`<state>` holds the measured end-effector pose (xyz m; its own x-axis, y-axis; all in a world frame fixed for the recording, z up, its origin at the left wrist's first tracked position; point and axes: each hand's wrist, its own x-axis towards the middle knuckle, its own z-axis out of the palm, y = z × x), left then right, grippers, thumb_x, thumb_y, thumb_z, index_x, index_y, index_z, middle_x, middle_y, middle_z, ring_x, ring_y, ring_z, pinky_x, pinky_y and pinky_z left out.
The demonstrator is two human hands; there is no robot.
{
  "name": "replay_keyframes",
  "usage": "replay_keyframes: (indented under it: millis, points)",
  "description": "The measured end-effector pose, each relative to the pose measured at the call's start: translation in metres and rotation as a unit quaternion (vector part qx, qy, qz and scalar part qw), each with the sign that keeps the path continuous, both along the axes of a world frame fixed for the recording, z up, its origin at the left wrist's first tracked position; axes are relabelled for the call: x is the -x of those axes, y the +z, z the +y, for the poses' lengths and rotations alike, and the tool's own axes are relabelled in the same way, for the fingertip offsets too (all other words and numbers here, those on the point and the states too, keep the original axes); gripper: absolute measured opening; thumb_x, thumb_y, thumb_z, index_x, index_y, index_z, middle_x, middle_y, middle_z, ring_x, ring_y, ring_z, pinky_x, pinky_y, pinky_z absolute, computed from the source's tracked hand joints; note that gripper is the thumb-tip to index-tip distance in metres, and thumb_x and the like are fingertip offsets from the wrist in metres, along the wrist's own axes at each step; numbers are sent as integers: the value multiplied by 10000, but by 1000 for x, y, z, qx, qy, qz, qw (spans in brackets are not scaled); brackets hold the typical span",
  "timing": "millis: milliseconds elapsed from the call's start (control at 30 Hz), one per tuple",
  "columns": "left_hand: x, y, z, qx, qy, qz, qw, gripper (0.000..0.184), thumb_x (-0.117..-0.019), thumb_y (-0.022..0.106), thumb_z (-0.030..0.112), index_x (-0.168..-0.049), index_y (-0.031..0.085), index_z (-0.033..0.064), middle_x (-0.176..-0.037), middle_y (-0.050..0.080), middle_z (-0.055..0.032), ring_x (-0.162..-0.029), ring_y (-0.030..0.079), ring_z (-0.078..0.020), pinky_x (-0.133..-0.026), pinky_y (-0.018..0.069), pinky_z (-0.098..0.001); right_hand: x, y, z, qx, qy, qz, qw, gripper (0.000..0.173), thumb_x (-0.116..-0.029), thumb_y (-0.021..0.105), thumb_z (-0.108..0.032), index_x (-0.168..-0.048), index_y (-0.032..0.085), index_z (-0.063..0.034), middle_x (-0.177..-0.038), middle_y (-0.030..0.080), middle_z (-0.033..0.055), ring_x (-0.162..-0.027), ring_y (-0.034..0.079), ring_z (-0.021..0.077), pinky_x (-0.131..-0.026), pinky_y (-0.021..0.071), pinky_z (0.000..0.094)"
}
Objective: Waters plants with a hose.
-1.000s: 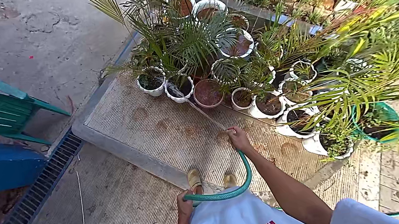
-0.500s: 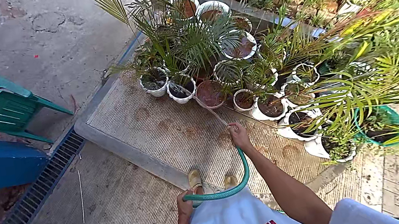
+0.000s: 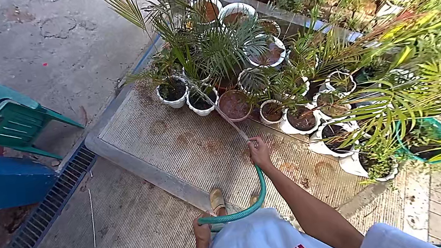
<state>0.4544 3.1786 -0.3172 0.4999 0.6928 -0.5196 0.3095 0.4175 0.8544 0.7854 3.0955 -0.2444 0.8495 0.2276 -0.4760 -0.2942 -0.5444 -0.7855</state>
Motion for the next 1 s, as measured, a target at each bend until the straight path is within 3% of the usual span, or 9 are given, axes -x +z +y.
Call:
replay_keyframes:
  millis: [133,233,400,767,1000]
  points:
    - [7,-14,5,43,115,-67,990,329,-962,460,36,-654,524,133,-452,463,60,-376,423,-44,-418,399,-223,18,2,36,41,8,6,999,346,-1105,486,-254,-1385,541,-59,-714,604,99,-525,580,184,-546,536,357]
    - [12,-21,7,68,145,-96,982,412,-969,416,35,-577,446,162,-417,435,47,-346,414,-59,-388,389,-231,23,0,61,65,14,-3,998,351,-1106,482,-266,-1399,543,-84,-777,639,147,-603,621,254,-625,552,424]
    - [22,-27,8,99,182,-98,973,482,-1014,437,62,-543,427,163,-405,382,54,-331,360,-56,-367,340,-228,25,9,92,74,29,-23,997,353,-1104,487,-281,-1400,554,-101,-869,684,191,-712,675,327,-707,569,492]
    - [41,-29,-1,104,221,-119,962,491,-1010,440,82,-530,398,178,-406,349,67,-336,338,-53,-376,334,-234,37,9,117,58,70,-40,995,350,-1111,471,-292,-1397,547,-105,-835,664,213,-688,653,359,-663,547,517]
    - [44,-31,-1,106,222,-110,963,481,-1007,446,82,-536,407,175,-408,355,60,-333,347,-67,-375,352,-244,33,-3,111,65,77,-61,993,326,-1104,491,-292,-1363,572,-113,-799,670,179,-641,666,321,-640,570,491]
